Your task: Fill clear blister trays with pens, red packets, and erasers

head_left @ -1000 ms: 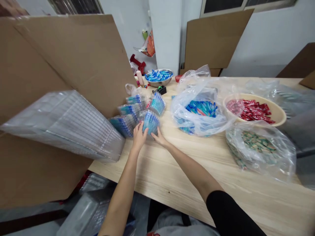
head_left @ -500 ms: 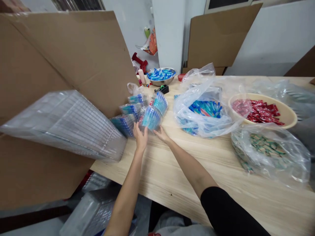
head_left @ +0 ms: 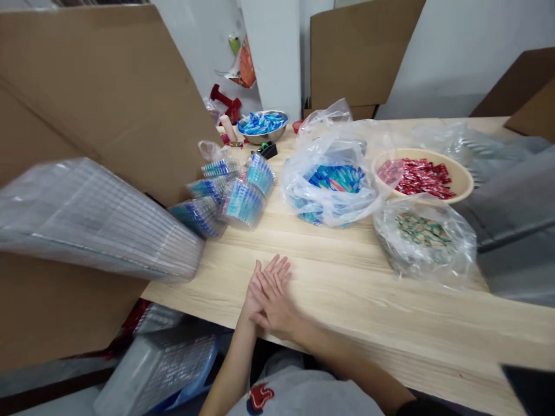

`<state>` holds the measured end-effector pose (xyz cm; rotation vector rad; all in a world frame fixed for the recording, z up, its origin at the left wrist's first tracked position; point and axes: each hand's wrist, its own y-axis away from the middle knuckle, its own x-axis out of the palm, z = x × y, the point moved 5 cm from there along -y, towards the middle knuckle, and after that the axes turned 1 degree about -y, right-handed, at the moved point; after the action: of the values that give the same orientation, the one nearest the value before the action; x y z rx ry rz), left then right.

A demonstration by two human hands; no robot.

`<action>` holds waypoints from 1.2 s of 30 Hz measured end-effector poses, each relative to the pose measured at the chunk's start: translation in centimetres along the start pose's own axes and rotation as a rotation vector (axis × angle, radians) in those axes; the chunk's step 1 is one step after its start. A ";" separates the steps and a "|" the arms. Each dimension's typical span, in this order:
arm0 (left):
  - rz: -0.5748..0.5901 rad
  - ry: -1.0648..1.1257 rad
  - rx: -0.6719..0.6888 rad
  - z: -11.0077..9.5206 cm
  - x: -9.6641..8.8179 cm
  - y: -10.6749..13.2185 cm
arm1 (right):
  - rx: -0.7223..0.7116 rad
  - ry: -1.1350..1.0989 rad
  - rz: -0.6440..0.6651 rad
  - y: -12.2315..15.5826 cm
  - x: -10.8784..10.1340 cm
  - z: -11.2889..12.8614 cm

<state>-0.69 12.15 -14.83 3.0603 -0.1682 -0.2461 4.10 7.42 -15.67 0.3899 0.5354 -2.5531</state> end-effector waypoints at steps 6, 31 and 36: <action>0.285 0.458 -0.264 -5.8 4.3 1.9 | 0.413 -0.026 -0.593 4.3 -11.8 -5.6; 0.223 -0.608 0.223 -1.2 4.9 1.3 | 0.602 1.063 -1.461 28.1 -45.0 13.3; 0.295 -0.599 0.252 -2.3 7.8 1.9 | 0.909 1.213 -1.200 29.8 -50.6 11.7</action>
<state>7.14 9.53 -13.68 3.0307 -0.7181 -1.1898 59.95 -0.67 4.37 2.6966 -0.2357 -3.1783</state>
